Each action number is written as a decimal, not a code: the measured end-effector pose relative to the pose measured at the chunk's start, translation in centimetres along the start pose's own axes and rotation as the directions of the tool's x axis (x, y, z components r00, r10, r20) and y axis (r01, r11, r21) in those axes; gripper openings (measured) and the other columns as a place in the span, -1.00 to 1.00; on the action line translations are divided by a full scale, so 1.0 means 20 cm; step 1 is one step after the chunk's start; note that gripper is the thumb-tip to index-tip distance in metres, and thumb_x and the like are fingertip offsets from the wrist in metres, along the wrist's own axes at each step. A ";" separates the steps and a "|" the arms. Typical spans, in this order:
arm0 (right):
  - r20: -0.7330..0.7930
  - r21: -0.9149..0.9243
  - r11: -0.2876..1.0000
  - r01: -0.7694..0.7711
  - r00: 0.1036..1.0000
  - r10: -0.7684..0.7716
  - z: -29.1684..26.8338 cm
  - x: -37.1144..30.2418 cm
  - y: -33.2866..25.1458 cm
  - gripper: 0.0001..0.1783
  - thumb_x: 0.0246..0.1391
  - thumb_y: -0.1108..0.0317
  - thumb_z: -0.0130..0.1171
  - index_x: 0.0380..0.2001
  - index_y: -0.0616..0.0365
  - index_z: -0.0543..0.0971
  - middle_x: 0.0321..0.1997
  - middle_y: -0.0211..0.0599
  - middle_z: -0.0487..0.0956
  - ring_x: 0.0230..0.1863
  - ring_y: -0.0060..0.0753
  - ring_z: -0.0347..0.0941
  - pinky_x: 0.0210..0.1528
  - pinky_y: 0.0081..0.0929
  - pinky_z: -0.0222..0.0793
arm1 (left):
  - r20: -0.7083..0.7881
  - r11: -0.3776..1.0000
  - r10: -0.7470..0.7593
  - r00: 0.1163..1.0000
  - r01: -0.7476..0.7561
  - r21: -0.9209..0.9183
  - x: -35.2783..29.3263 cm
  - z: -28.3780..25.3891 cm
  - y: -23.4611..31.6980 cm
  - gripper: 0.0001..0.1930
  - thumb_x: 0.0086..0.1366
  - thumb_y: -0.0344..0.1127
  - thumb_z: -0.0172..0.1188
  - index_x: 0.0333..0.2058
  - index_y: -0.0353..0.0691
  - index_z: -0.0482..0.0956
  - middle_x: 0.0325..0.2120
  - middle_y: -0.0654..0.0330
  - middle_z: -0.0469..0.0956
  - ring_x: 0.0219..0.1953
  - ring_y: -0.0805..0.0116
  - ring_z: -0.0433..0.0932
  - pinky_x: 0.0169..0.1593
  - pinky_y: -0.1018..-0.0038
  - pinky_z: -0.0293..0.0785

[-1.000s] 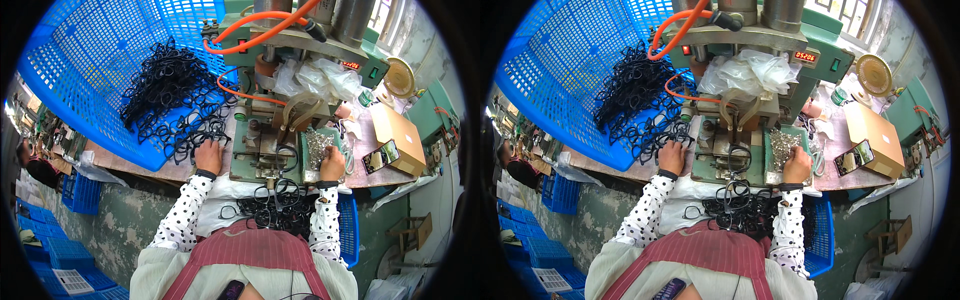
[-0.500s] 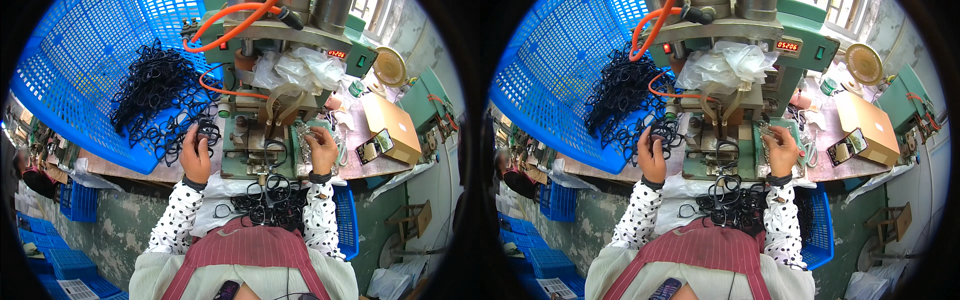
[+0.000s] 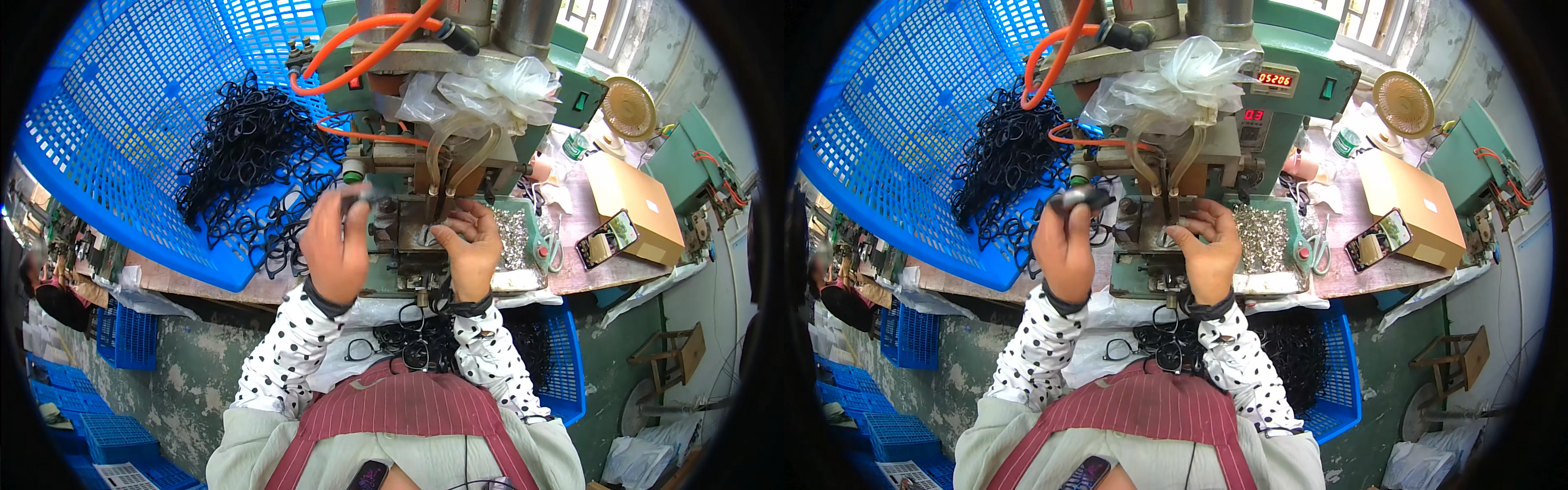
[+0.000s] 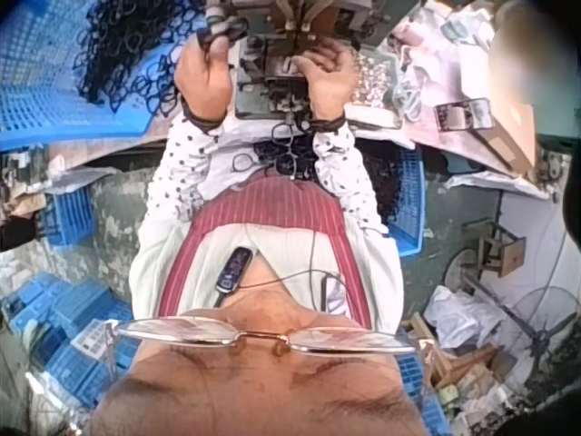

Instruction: The person assembles eyeglasses by inserting small metal components into black frames using a press machine. They repeatedly pick frames from a blue basket, place them in the machine, add components, and operate the press to secure the parts.

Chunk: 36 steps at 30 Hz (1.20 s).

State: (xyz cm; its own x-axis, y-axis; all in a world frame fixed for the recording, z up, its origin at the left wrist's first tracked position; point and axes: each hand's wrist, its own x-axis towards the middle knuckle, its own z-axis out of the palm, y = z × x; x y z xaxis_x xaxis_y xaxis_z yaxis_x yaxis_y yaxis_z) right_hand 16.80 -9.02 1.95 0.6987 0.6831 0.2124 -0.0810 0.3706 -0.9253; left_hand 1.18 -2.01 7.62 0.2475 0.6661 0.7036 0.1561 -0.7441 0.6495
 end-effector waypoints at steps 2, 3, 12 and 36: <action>-0.039 -0.015 1.000 0.008 0.999 -0.009 0.02 -0.01 0.00 -0.44 -0.17 0.66 0.30 -0.03 0.39 0.37 -0.12 -0.12 0.52 -0.18 -0.45 0.53 -0.10 -0.54 0.46 | -0.013 0.985 -0.072 0.997 0.069 -0.158 0.07 0.02 0.01 -0.84 0.35 -0.41 0.10 -0.18 -0.37 0.53 -0.37 0.08 0.58 -0.38 0.28 0.58 -0.26 0.50 0.47; -0.059 -0.022 1.000 0.012 0.998 -0.013 0.02 -0.02 0.01 -0.44 -0.17 0.67 0.30 -0.04 0.39 0.36 -0.12 -0.12 0.52 -0.18 -0.44 0.52 -0.10 -0.54 0.46 | -0.003 0.978 -0.086 0.996 0.084 -0.189 0.07 0.02 0.01 -0.84 0.36 -0.40 0.09 -0.18 -0.37 0.53 -0.37 0.09 0.58 -0.37 0.32 0.59 -0.26 0.51 0.48; -0.130 0.115 0.990 0.086 0.989 -0.071 0.08 -0.03 0.08 -0.55 -0.11 0.71 0.25 -0.14 0.28 0.33 -0.19 -0.18 0.51 -0.21 -0.46 0.52 -0.15 -0.55 0.48 | 0.119 0.981 -0.096 0.988 0.114 -0.156 0.07 -0.01 -0.03 -0.78 0.42 -0.32 0.03 -0.12 -0.38 0.49 -0.23 0.18 0.57 -0.23 0.45 0.56 -0.09 0.53 0.48; 0.129 -0.991 0.026 0.131 0.990 -0.064 -0.81 0.16 0.22 -0.73 -0.06 0.25 0.31 -0.31 0.15 0.56 -0.35 -0.03 0.59 -0.28 0.09 0.53 -0.25 -0.10 0.41 | 0.419 0.783 0.621 0.662 -0.549 -0.292 -0.26 0.17 -0.11 -0.58 0.10 -0.56 0.13 0.00 -0.33 0.50 0.04 0.01 0.49 0.01 0.08 0.52 0.13 0.15 0.44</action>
State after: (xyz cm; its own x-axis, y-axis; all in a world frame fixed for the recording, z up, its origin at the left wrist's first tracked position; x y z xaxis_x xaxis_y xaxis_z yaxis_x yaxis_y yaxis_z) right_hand 30.22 -15.37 -6.52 0.6051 0.7335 0.3096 0.7936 -0.5249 -0.3075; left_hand 2.91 -3.96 1.60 0.6618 -0.0421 0.7485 -0.2932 -0.9334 0.2068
